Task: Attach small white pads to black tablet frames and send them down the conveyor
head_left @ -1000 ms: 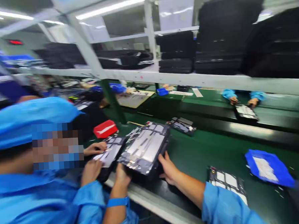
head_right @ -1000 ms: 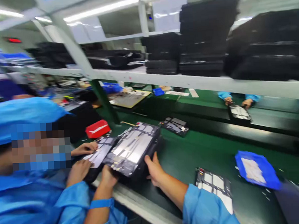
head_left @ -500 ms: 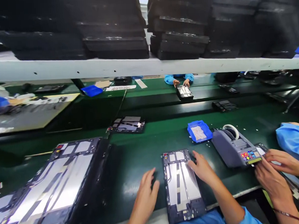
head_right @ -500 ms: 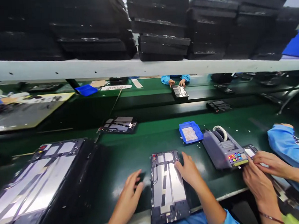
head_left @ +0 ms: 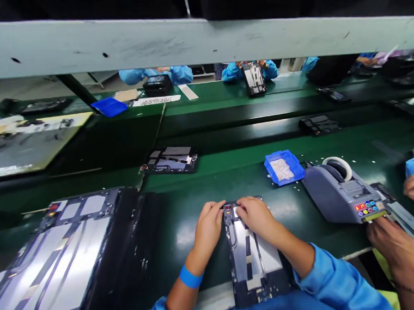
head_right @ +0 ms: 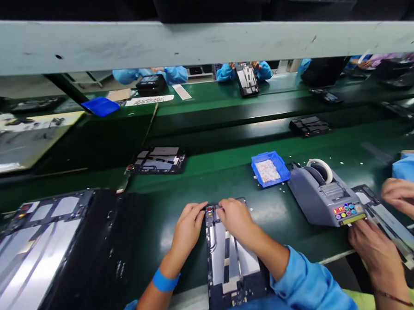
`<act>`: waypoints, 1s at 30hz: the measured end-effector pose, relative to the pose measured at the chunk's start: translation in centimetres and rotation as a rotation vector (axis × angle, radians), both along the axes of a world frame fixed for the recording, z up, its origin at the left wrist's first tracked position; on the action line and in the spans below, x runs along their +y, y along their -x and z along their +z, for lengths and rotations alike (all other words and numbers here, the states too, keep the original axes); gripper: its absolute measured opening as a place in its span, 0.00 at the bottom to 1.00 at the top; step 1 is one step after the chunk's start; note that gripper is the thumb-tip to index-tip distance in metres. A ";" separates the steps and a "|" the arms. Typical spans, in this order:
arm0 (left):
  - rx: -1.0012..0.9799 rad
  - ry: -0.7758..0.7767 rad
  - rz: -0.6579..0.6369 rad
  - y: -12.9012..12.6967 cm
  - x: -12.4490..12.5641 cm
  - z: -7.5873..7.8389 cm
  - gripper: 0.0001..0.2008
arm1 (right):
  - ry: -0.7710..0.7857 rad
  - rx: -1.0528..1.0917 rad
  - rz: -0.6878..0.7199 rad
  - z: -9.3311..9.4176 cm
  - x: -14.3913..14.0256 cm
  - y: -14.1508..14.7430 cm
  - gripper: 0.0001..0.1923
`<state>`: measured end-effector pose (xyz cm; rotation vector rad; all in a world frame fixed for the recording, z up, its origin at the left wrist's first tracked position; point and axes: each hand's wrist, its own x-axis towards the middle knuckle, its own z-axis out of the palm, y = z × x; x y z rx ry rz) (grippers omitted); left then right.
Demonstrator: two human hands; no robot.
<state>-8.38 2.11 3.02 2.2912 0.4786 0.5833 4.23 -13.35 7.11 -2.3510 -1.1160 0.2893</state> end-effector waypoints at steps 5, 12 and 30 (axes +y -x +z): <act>0.005 -0.101 -0.026 0.3 -0.4 -0.4 0.17 | 0.063 0.042 -0.066 -0.7 3.0 0.7 0.09; -0.015 -0.071 -0.083 -0.3 -1.2 0.1 0.15 | -0.276 0.351 -0.013 -1.7 1.4 0.5 0.11; 0.057 0.230 0.148 0.3 -2.7 0.8 0.08 | -0.378 0.646 0.010 -2.4 2.1 0.5 0.05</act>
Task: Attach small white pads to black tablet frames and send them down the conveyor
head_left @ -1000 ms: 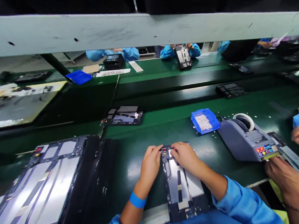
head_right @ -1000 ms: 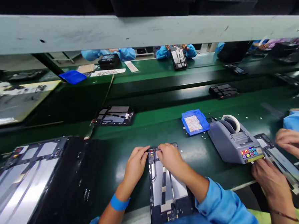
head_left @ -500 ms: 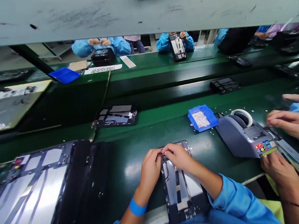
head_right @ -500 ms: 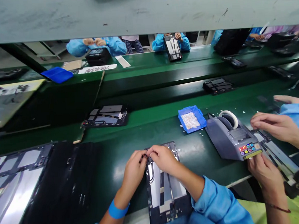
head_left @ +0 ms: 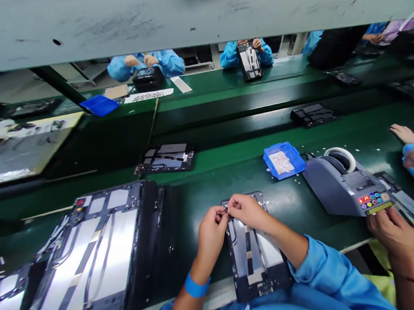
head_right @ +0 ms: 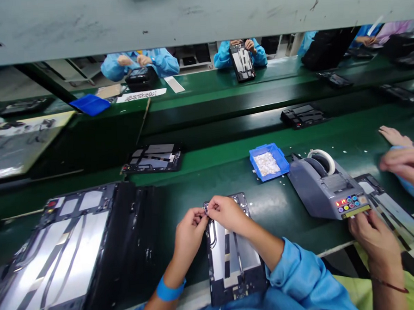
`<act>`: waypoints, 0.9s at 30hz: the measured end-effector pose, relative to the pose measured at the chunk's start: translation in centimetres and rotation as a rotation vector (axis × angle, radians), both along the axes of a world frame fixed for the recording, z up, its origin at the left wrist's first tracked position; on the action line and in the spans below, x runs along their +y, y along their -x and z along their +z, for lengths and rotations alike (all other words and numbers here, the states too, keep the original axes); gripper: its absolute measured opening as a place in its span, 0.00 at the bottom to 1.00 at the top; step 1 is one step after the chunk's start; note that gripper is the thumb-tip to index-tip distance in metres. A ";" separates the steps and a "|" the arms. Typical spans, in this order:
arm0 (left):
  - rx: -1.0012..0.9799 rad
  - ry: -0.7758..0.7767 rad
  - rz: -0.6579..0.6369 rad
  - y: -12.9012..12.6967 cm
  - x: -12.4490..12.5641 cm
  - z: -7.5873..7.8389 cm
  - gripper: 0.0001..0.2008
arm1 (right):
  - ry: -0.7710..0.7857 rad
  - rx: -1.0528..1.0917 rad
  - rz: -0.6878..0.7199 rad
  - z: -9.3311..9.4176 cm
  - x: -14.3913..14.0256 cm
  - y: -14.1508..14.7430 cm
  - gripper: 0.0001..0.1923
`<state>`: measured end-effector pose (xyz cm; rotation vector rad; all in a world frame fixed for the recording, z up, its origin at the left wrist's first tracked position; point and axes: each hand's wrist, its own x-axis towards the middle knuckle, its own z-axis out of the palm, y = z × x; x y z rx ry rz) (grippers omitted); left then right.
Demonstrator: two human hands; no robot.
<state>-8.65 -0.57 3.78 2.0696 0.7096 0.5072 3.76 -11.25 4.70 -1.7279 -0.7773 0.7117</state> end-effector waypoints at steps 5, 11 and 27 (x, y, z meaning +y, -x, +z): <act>0.008 0.075 0.060 0.0 -0.2 0.4 0.06 | -0.003 -0.009 0.082 -0.2 -0.2 0.0 0.15; 0.031 0.111 0.066 -0.6 -0.2 0.7 0.08 | -0.001 -0.228 0.112 0.2 -0.5 -0.4 0.16; -0.065 0.250 0.088 0.2 -1.3 -0.4 0.11 | -0.037 -0.474 -0.013 -0.4 -1.2 1.0 0.06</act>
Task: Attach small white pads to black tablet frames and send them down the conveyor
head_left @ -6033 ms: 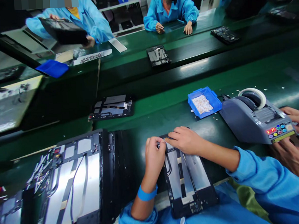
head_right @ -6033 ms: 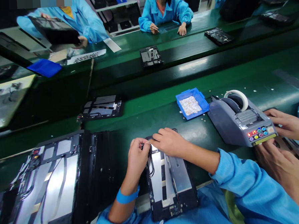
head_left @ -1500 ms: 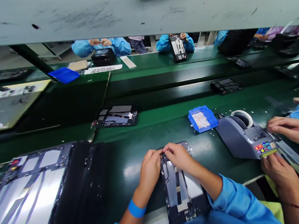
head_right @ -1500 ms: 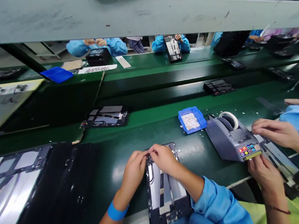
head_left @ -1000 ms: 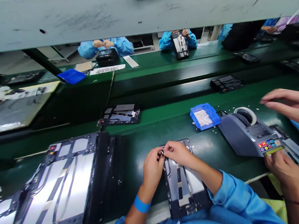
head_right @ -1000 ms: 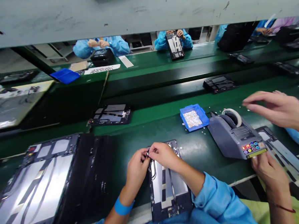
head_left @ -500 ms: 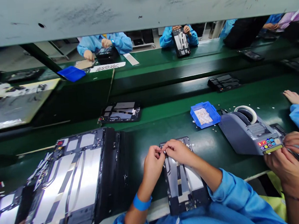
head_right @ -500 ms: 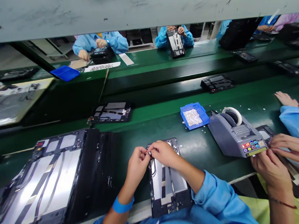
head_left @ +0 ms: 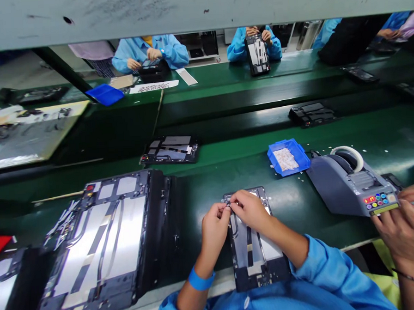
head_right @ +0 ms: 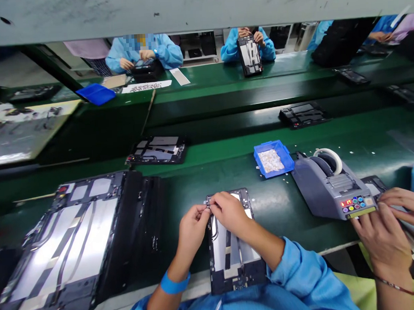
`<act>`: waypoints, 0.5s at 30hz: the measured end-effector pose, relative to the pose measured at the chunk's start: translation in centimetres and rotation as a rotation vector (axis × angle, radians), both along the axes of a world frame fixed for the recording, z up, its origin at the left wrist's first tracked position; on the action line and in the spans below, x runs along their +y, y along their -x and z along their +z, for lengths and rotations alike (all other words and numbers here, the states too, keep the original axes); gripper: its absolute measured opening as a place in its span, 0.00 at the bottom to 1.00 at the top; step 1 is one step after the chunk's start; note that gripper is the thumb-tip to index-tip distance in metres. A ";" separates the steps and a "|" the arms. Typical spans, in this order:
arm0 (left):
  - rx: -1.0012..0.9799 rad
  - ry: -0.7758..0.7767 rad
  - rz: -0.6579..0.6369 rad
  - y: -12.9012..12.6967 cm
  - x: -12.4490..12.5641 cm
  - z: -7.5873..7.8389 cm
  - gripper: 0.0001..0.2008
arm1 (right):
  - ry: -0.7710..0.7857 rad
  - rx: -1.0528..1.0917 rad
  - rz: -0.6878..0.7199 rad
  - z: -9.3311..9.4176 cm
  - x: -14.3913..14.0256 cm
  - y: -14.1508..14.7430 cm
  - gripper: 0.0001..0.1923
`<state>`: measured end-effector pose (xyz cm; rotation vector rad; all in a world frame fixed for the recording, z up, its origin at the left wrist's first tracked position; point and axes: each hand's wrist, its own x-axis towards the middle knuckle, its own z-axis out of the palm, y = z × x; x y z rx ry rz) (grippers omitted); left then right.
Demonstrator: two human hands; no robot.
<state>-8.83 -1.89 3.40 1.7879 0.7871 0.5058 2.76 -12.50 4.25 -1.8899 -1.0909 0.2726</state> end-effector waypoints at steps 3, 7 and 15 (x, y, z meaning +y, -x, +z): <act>0.013 -0.002 0.011 0.1 0.1 0.2 0.10 | -0.017 -0.294 0.020 0.4 -0.7 0.5 0.10; 0.040 -0.122 -0.012 0.5 -0.1 0.7 0.09 | 0.018 -0.379 0.030 0.5 -1.0 0.9 0.11; 0.112 -0.686 -0.094 1.4 -0.8 1.1 0.11 | 0.047 -0.350 0.056 -0.1 -0.8 0.4 0.09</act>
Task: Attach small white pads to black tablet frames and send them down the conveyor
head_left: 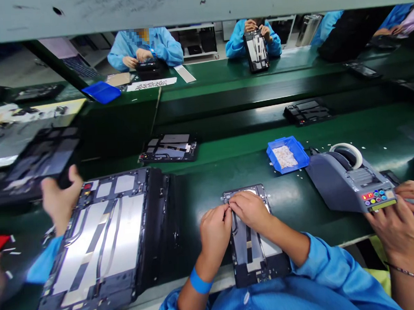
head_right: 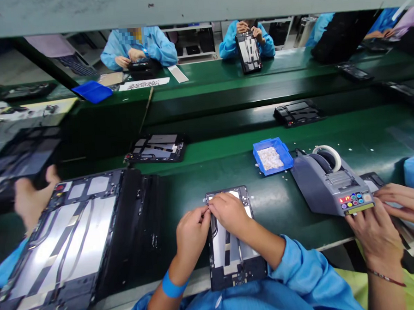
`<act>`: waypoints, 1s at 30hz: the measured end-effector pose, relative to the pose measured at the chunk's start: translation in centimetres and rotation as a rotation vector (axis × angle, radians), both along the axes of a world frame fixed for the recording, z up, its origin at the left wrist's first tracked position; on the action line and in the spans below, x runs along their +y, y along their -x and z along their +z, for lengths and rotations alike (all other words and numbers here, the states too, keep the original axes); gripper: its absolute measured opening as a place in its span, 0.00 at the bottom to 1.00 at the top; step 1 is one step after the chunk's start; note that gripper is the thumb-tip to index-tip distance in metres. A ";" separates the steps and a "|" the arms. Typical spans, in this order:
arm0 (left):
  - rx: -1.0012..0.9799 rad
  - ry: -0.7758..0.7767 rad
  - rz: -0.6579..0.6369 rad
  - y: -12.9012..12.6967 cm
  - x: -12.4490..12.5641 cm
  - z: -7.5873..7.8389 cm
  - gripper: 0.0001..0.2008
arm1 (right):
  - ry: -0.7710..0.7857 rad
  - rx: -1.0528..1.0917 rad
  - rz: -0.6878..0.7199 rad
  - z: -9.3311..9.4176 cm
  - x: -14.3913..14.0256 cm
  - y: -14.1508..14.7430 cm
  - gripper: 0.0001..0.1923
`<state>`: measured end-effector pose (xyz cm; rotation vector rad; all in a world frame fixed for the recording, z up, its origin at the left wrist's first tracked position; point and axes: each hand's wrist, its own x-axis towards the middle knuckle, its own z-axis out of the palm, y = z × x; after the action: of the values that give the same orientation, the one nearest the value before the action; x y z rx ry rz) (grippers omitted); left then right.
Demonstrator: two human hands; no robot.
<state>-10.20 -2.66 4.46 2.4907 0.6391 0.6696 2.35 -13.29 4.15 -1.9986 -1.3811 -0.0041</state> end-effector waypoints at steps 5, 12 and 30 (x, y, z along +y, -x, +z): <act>0.016 0.002 -0.012 0.0 -0.2 0.1 0.12 | 0.048 -0.038 -0.069 -0.3 0.6 0.7 0.08; -0.032 0.482 0.080 -0.6 0.8 -0.2 0.09 | -0.001 0.021 -0.316 2.3 -1.4 -3.6 0.08; -0.217 0.822 0.100 -1.6 0.9 -1.0 0.07 | 0.175 -0.047 -0.067 0.7 0.2 0.6 0.08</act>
<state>-8.58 -1.78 3.45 1.6162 0.7649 0.5503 1.78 -13.10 4.87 -2.2011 -1.3846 0.0415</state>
